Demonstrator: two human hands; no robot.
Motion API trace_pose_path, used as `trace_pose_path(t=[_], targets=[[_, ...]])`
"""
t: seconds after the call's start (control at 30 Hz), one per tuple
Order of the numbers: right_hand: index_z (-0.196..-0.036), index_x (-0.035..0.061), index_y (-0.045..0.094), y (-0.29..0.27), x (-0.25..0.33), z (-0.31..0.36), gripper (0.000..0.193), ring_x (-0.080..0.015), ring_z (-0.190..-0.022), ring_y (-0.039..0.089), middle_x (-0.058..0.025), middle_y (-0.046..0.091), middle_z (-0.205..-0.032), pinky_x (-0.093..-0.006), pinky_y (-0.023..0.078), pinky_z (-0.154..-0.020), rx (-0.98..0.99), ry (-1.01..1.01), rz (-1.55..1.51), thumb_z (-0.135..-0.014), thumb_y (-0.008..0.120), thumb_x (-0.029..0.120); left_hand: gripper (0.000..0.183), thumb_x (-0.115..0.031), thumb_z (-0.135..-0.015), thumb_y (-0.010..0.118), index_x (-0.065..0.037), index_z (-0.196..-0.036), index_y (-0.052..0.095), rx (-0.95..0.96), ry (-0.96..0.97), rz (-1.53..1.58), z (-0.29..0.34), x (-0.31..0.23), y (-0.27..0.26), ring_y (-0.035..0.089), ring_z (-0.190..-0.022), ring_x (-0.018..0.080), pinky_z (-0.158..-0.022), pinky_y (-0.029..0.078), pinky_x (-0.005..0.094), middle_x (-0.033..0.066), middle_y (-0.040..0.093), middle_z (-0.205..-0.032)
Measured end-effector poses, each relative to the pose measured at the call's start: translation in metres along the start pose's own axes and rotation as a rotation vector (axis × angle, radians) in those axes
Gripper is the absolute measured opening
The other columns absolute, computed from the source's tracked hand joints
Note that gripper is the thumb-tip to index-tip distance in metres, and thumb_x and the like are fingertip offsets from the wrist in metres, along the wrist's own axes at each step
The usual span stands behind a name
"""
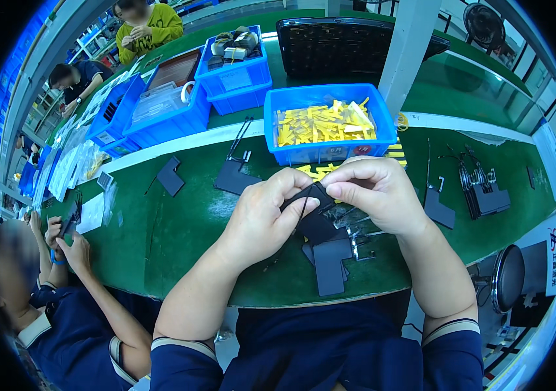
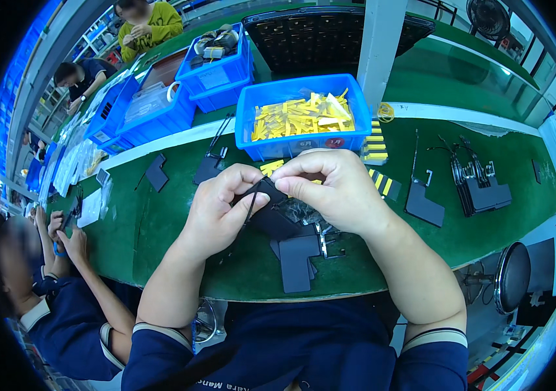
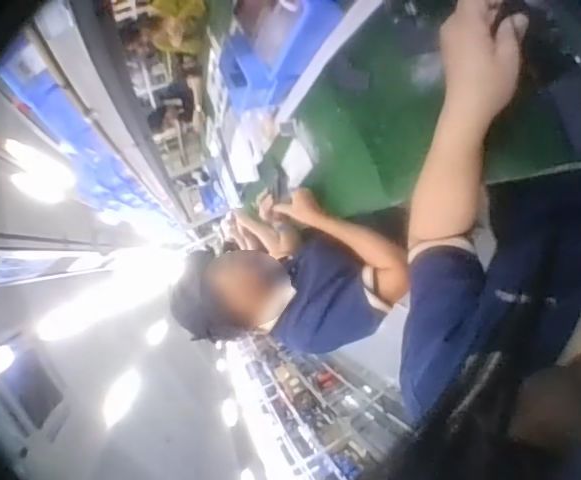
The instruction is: The person assembles small electronic components by hand at a factory workstation. They pick up black rectangular parts and yellow strips, aligning and attaching them together. The person works continuously on the assembly line, handling items one at a time.
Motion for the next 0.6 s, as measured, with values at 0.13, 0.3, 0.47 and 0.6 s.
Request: trace_pose_path(t=[0.13, 0.3, 0.47, 0.6], targets=[[-0.086, -0.0006, 0.067, -0.001, 0.017, 0.002, 0.014, -0.0140, -0.069, 0.063, -0.0090, 0.066, -0.075, -0.0258, 0.049, -0.064, 0.001, -0.138, 0.228, -0.075, 0.067, 0.009, 0.016, -0.008, -0.082, 0.063, -0.002, -0.094, 0.055, 0.009, 0.029, -0.037, 0.000, -0.005, 0.001, 0.064, -0.066, 0.0261, -0.058, 0.048, 0.0325, 0.0141, 0.063, -0.074], [-0.079, -0.0016, 0.065, 0.003, 0.034, 0.007, 0.011, -0.0196, -0.065, 0.064, -0.0111, 0.064, -0.071, -0.0293, 0.050, -0.062, -0.034, -0.230, 0.369, -0.071, 0.065, 0.005, 0.016, -0.008, -0.083, 0.061, -0.001, -0.095, 0.054, 0.032, 0.021, -0.023, 0.002, -0.005, 0.006, 0.064, -0.068, 0.0258, -0.059, 0.048, 0.0327, 0.0135, 0.063, -0.077], [-0.075, 0.0000, 0.061, 0.008, 0.052, 0.016, 0.008, -0.0265, -0.063, 0.059, -0.0114, 0.058, -0.066, -0.0352, 0.047, -0.060, -0.121, -0.409, 0.562, -0.068, 0.063, 0.002, 0.017, -0.004, -0.084, 0.058, 0.000, -0.101, 0.054, 0.089, 0.024, 0.013, 0.002, -0.002, 0.007, 0.056, -0.069, 0.0069, -0.061, 0.043, 0.0216, 0.0032, 0.060, -0.078], [-0.077, 0.0005, 0.060, 0.014, 0.064, 0.022, 0.009, -0.0279, -0.064, 0.057, -0.0115, 0.057, -0.069, -0.0367, 0.046, -0.060, -0.160, -0.553, 0.613, -0.069, 0.065, 0.001, 0.017, -0.007, -0.087, 0.057, 0.000, -0.102, 0.053, 0.112, -0.080, 0.143, 0.003, 0.004, 0.010, 0.051, -0.069, 0.0044, -0.061, 0.041, 0.0203, 0.0007, 0.059, -0.078]])
Point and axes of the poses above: each hand's wrist, its own z-axis away from the middle knuckle, its own y-axis out of the palm, x = y × z, the point moved 10 cm from there along -z, towards the middle knuckle
